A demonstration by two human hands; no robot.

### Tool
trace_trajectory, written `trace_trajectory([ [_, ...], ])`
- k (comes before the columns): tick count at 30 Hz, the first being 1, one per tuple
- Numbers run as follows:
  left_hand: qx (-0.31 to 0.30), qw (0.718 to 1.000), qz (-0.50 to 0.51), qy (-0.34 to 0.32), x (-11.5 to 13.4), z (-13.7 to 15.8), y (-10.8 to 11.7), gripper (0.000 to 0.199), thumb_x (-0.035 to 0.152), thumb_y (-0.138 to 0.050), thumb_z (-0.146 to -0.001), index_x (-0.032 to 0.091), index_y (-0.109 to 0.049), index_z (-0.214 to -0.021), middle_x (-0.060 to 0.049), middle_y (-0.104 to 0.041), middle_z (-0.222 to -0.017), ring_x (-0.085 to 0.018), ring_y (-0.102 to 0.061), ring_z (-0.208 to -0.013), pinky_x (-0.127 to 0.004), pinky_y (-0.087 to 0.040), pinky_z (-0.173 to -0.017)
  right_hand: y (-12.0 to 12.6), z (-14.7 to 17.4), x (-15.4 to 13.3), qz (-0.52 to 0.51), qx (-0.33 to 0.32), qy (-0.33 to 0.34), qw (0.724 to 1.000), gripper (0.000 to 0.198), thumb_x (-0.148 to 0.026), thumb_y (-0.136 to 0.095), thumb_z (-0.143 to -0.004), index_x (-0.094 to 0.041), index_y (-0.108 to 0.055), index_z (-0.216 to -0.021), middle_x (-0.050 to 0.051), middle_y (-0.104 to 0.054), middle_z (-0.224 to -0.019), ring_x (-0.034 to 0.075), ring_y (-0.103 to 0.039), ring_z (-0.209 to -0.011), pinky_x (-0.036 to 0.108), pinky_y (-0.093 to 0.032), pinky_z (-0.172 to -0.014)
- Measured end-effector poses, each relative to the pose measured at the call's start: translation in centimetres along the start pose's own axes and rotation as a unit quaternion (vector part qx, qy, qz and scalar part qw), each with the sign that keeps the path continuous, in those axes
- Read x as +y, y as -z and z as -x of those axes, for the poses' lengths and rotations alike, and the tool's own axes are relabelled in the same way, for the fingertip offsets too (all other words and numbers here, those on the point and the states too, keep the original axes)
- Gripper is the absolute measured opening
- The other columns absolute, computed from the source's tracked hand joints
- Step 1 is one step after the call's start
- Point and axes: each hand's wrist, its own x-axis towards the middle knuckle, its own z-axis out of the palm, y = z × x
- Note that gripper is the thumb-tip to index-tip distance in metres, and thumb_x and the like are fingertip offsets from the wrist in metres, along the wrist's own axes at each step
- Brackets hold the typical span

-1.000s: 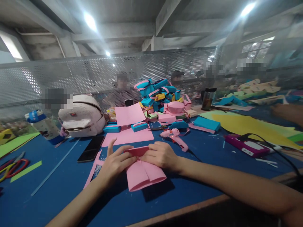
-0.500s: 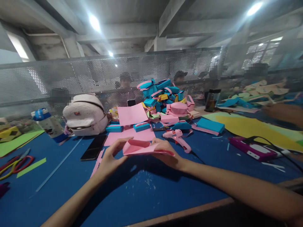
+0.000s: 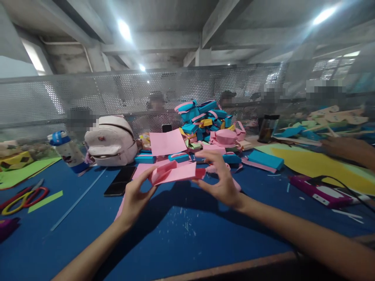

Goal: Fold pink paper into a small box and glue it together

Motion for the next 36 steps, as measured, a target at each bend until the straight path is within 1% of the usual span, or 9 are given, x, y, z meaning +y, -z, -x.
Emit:
trace_trajectory([
  [3, -0.026, 0.998, -0.031, -0.049, 0.3, 0.3, -0.4, 0.052, 0.012, -0.064, -0.081, 0.023, -0.055, -0.131, -0.008, -0.068, -0.122, -0.023, -0.068, -0.107, -0.035, -0.056, -0.09, 0.2, -0.6, -1.7, 0.077, -0.183, 0.076, 0.977, 0.04, -0.033, -0.068, -0.087, -0.025, -0.055, -0.124, 0.007, -0.062, -0.122, 0.026, -0.053, -0.116, 0.044, -0.039, -0.099],
  [6, -0.06, 0.993, -0.037, -0.092, 0.7, 0.5, -0.8, 0.057, 0.01, -0.062, -0.082, 0.023, -0.05, -0.136, -0.009, -0.068, -0.122, -0.021, -0.069, -0.105, -0.033, -0.057, -0.088, -0.8, -0.7, -2.5, 0.139, -0.258, 0.1, 0.951, 0.041, -0.029, -0.065, -0.089, -0.018, -0.054, -0.127, 0.009, -0.063, -0.124, 0.027, -0.054, -0.115, 0.044, -0.039, -0.097],
  [9, -0.062, 0.989, -0.042, -0.129, 1.1, 0.5, -0.8, 0.055, 0.013, -0.061, -0.085, 0.021, -0.047, -0.138, -0.011, -0.067, -0.122, -0.02, -0.068, -0.106, -0.033, -0.058, -0.087, -2.0, -0.7, -2.1, 0.141, -0.263, 0.101, 0.949, 0.029, -0.024, -0.061, -0.091, -0.019, -0.061, -0.119, 0.007, -0.066, -0.119, 0.025, -0.056, -0.11, 0.042, -0.04, -0.093],
  [15, -0.056, 0.979, -0.089, -0.176, 1.2, 0.2, -0.5, 0.048, 0.018, -0.06, -0.089, 0.023, -0.05, -0.135, -0.011, -0.066, -0.126, -0.021, -0.066, -0.108, -0.035, -0.057, -0.087, -3.5, -0.4, 0.3, 0.025, -0.235, 0.085, 0.968, 0.012, -0.021, -0.06, -0.093, -0.022, -0.071, -0.098, 0.002, -0.073, -0.1, 0.019, -0.061, -0.094, 0.037, -0.041, -0.083],
  [20, -0.08, 0.944, -0.179, -0.266, 1.0, -0.1, -0.4, 0.036, 0.02, -0.062, -0.089, 0.022, -0.059, -0.124, -0.015, -0.062, -0.131, -0.025, -0.066, -0.106, -0.04, -0.057, -0.083, -3.6, 0.3, 1.0, -0.016, -0.211, 0.076, 0.974, 0.013, -0.02, -0.062, -0.091, -0.023, -0.073, -0.097, 0.003, -0.074, -0.095, 0.019, -0.061, -0.088, 0.035, -0.041, -0.081],
  [28, -0.112, 0.894, -0.303, -0.311, 2.2, -0.4, -0.3, 0.035, 0.017, -0.055, -0.092, 0.015, -0.057, -0.127, -0.013, -0.062, -0.131, -0.026, -0.064, -0.113, -0.046, -0.051, -0.096, -3.8, 0.4, 1.7, -0.017, -0.202, 0.079, 0.976, 0.011, -0.023, -0.063, -0.091, -0.023, -0.074, -0.093, 0.002, -0.074, -0.092, 0.018, -0.062, -0.086, 0.035, -0.041, -0.08],
  [30, -0.117, 0.897, -0.308, -0.293, 2.5, -0.3, -0.4, 0.036, 0.016, -0.054, -0.092, 0.016, -0.056, -0.128, -0.012, -0.061, -0.132, -0.027, -0.064, -0.113, -0.048, -0.049, -0.098, -3.8, 0.4, 1.8, -0.016, -0.195, 0.078, 0.978, 0.011, -0.023, -0.063, -0.091, -0.023, -0.074, -0.091, 0.002, -0.075, -0.09, 0.018, -0.063, -0.085, 0.035, -0.041, -0.078],
  [32, -0.122, 0.922, -0.27, -0.249, 2.5, -0.2, -0.4, 0.041, 0.016, -0.051, -0.093, 0.018, -0.051, -0.134, -0.011, -0.061, -0.132, -0.026, -0.064, -0.113, -0.047, -0.05, -0.098, -3.8, 0.4, 1.8, -0.012, -0.187, 0.076, 0.979, 0.011, -0.023, -0.062, -0.091, -0.022, -0.073, -0.089, 0.002, -0.075, -0.089, 0.018, -0.063, -0.083, 0.035, -0.042, -0.078],
  [36, -0.102, 0.98, -0.094, -0.14, 2.1, -0.1, -0.3, 0.056, 0.02, -0.055, -0.092, 0.02, -0.036, -0.144, -0.012, -0.062, -0.131, -0.022, -0.063, -0.116, -0.038, -0.055, -0.094, -3.5, 0.3, 1.4, 0.007, -0.176, 0.069, 0.982, 0.011, -0.022, -0.063, -0.09, -0.023, -0.073, -0.086, 0.002, -0.075, -0.088, 0.018, -0.063, -0.082, 0.035, -0.042, -0.078],
])
